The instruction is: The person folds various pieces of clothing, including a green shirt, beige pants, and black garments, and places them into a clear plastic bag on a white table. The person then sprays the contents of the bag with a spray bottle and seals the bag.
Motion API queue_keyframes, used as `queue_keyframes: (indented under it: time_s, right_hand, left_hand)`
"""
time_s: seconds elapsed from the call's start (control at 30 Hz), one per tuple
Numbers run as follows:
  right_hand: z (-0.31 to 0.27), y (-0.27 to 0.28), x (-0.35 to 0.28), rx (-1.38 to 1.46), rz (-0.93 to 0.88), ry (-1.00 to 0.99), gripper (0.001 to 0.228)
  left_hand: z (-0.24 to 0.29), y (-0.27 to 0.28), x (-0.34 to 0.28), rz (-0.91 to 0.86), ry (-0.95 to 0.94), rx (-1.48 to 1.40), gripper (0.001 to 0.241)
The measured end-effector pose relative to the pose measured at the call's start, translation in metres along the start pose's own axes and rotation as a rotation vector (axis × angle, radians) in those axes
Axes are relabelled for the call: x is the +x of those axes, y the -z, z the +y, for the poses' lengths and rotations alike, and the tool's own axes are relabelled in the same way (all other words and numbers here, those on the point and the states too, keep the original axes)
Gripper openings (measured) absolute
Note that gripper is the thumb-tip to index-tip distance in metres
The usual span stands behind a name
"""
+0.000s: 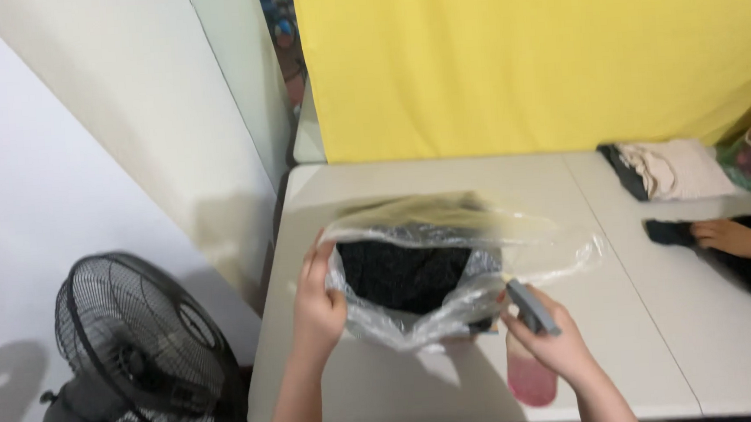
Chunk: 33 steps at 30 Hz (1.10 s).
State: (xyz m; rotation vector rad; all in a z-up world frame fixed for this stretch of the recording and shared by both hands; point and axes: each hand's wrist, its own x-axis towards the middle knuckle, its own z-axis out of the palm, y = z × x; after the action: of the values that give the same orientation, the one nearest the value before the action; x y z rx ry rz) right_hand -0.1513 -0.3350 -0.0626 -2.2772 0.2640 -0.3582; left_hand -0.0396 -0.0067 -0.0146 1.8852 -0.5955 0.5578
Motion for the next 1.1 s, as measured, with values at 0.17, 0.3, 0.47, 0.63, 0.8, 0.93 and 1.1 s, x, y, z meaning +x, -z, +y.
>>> queue_keyframes:
  time_s: [0.17,0.3,0.47,0.63,0.8,0.93,1.1]
  right_hand:
    - [-0.021,0.001,0.002,-0.030,-0.005,-0.024,0.023]
    - [-0.033,-0.006,-0.001,0.077,-0.003,-0.012,0.009]
    - [-0.048,-0.011,-0.008,0.056,0.011,-0.090,0.032]
    - [-0.038,-0.019,-0.010,0.068,0.105,-0.076,0.054]
    - [-0.042,0.000,-0.013,-0.028,0.048,-0.156,0.026]
    - [-0.022,0.009,0.007,0.008,-0.049,-0.030,0.008]
    - [-0.052,-0.001,0.011,0.007,-0.080,0.102,0.039]
  left_hand:
    - [-0.001,-0.004,0.001,0.036,-0.014,0.025,0.077]
    - [0.000,0.004,0.002,0.025,-0.046,0.015,0.075]
    - [-0.008,0.008,0.009,-0.050,0.001,-0.046,0.074]
    - [-0.021,-0.004,0.009,-0.064,-0.035,-0.063,0.074]
    - [-0.025,-0.022,-0.001,-0.082,0.112,-0.013,0.078]
    - [-0.004,-0.022,0.007,-0.013,0.001,-0.003,0.069]
    - [-0.012,-0.027,0.005,-0.073,0.043,-0.011,0.063]
